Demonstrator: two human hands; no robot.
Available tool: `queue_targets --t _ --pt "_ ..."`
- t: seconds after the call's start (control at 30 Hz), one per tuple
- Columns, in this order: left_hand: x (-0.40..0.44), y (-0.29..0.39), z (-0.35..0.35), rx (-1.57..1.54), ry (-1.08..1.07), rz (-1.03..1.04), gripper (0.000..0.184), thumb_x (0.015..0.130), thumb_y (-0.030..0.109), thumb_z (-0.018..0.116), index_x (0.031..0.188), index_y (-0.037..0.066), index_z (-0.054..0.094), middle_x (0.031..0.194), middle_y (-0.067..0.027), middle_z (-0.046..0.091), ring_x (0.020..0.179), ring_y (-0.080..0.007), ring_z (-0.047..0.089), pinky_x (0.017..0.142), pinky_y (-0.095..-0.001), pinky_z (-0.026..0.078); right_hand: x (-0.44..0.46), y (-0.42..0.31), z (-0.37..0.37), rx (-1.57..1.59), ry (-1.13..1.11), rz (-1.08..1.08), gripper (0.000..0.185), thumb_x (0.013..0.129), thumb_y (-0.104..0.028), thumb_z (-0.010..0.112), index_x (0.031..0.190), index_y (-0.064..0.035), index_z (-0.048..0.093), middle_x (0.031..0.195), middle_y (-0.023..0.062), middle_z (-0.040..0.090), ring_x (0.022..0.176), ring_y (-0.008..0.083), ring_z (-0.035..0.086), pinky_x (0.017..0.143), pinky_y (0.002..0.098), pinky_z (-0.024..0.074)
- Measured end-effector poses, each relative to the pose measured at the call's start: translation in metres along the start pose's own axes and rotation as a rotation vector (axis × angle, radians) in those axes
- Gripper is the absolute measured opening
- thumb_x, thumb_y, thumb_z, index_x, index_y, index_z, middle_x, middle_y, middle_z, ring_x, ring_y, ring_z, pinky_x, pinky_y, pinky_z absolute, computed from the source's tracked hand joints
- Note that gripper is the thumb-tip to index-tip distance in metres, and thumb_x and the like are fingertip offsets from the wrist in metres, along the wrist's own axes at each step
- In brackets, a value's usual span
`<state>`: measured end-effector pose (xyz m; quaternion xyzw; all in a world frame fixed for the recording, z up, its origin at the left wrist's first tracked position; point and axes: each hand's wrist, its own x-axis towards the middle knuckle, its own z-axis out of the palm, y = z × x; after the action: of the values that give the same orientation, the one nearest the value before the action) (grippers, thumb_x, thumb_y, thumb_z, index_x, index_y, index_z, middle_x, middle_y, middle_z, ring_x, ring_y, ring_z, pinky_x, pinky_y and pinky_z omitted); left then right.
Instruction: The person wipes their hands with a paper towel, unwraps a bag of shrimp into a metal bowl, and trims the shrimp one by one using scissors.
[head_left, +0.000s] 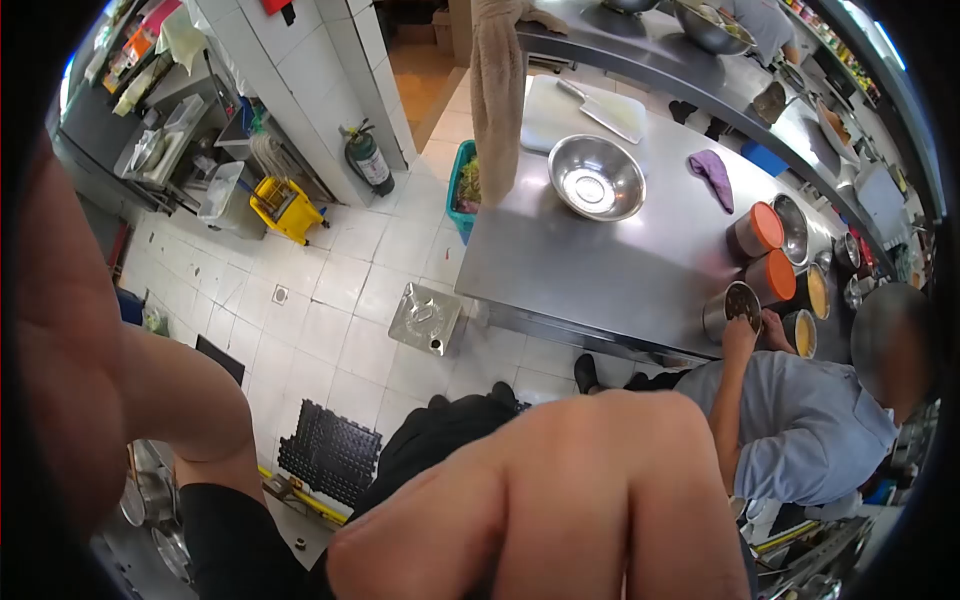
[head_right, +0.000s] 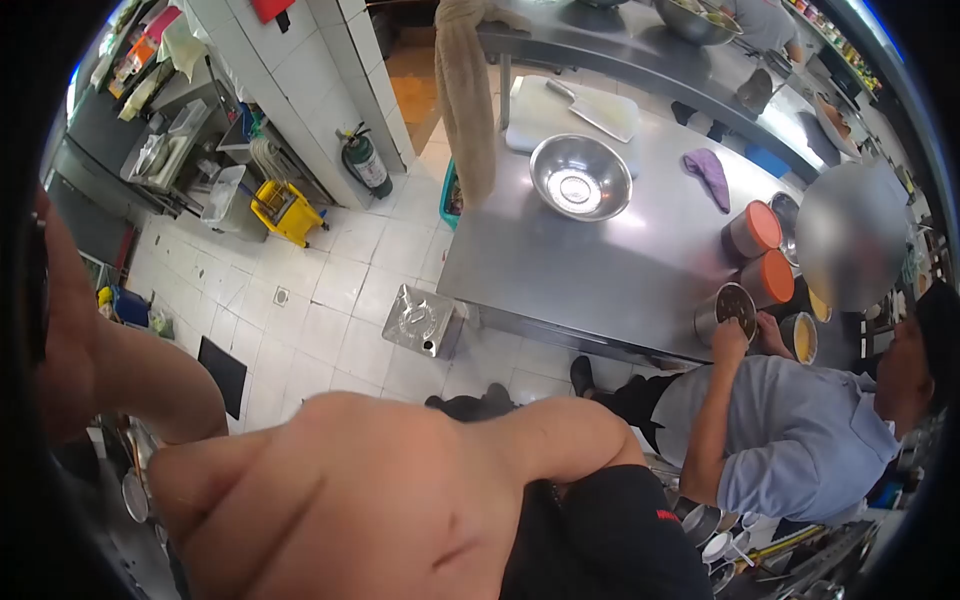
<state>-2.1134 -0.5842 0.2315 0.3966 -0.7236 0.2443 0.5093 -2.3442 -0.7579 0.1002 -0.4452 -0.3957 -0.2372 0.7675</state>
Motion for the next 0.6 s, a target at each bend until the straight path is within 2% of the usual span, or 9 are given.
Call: queue_targets --t 0.3,0.37,0.43,0.47,0.5,0.53,0.57,0.6 --pt "-0.020 -0.018 -0.027 -0.038 -0.004 -0.053 0.024 0.094 0.006 0.056 0.113 -0.005 0.065 0.111 -0.0228 0.066 0.103 -0.0298 0.062 0.089 -0.0394 0.050 0.028 0.073 -0.001 0.284 -0.120 0.080 0.021 0.094 -0.007 0.065 0.113 0.0003 0.069 0.104 0.0109 0.070 0.082 0.0180 0.065 0.067 0.0300 0.0488" --pt "-0.027 -0.027 -0.037 -0.068 0.011 -0.066 0.023 0.093 0.005 0.056 0.112 -0.005 0.065 0.111 -0.0229 0.066 0.103 -0.0298 0.062 0.089 -0.0392 0.050 0.035 0.094 -0.004 0.267 -0.111 0.111 0.020 0.094 -0.007 0.066 0.113 -0.0002 0.070 0.104 0.0104 0.070 0.083 0.0177 0.064 0.067 0.0300 0.0485" --pt "-0.043 -0.035 -0.045 -0.114 0.034 -0.104 0.023 0.093 0.005 0.056 0.112 -0.005 0.065 0.111 -0.0230 0.066 0.103 -0.0297 0.062 0.089 -0.0391 0.050 0.038 0.118 -0.011 0.106 -0.017 0.190 0.020 0.094 -0.006 0.066 0.113 -0.0006 0.070 0.105 0.0098 0.070 0.083 0.0173 0.064 0.067 0.0299 0.0482" --pt "-0.057 -0.040 -0.049 -0.152 0.065 -0.150 0.023 0.093 0.005 0.056 0.112 -0.005 0.065 0.111 -0.0231 0.066 0.103 -0.0297 0.062 0.089 -0.0390 0.050 0.039 0.125 -0.014 -0.063 0.083 0.255 0.020 0.094 -0.006 0.066 0.113 -0.0009 0.070 0.105 0.0095 0.070 0.084 0.0171 0.064 0.067 0.0298 0.0481" --pt "-0.075 -0.046 -0.048 -0.205 0.101 -0.227 0.023 0.093 0.004 0.057 0.112 -0.005 0.065 0.111 -0.0231 0.066 0.103 -0.0297 0.062 0.089 -0.0389 0.050 0.040 0.135 -0.013 -0.327 0.274 0.411 0.023 0.093 -0.002 0.066 0.116 -0.0008 0.069 0.104 0.0088 0.070 0.085 0.0139 0.064 0.069 0.0281 0.0488" --pt "-0.095 -0.053 -0.048 -0.258 0.124 -0.321 0.023 0.093 0.004 0.057 0.112 -0.005 0.065 0.111 -0.0232 0.066 0.103 -0.0296 0.062 0.089 -0.0389 0.050 0.036 0.149 -0.016 -0.465 0.328 0.469 0.027 0.094 0.000 0.063 0.120 -0.0010 0.067 0.107 0.0086 0.069 0.086 0.0124 0.062 0.074 0.0272 0.0489" --pt "-0.128 -0.057 -0.043 -0.320 0.058 -0.526 0.023 0.093 0.004 0.057 0.112 -0.005 0.065 0.111 -0.0232 0.066 0.103 -0.0296 0.062 0.089 -0.0388 0.050 0.029 0.169 -0.021 -0.605 0.384 0.527 0.031 0.094 0.001 0.061 0.125 -0.0011 0.065 0.109 0.0083 0.069 0.087 0.0109 0.061 0.080 0.0264 0.0490" --pt "-0.164 -0.059 -0.045 -0.333 -0.148 -0.764 0.028 0.085 -0.002 0.069 0.113 -0.002 0.068 0.115 -0.0186 0.068 0.106 -0.0253 0.064 0.087 -0.0358 0.052 0.019 0.195 -0.024 -0.620 0.395 0.527 0.031 0.094 0.001 0.061 0.125 -0.0011 0.065 0.109 0.0083 0.069 0.087 0.0109 0.061 0.080 0.0264 0.0490"
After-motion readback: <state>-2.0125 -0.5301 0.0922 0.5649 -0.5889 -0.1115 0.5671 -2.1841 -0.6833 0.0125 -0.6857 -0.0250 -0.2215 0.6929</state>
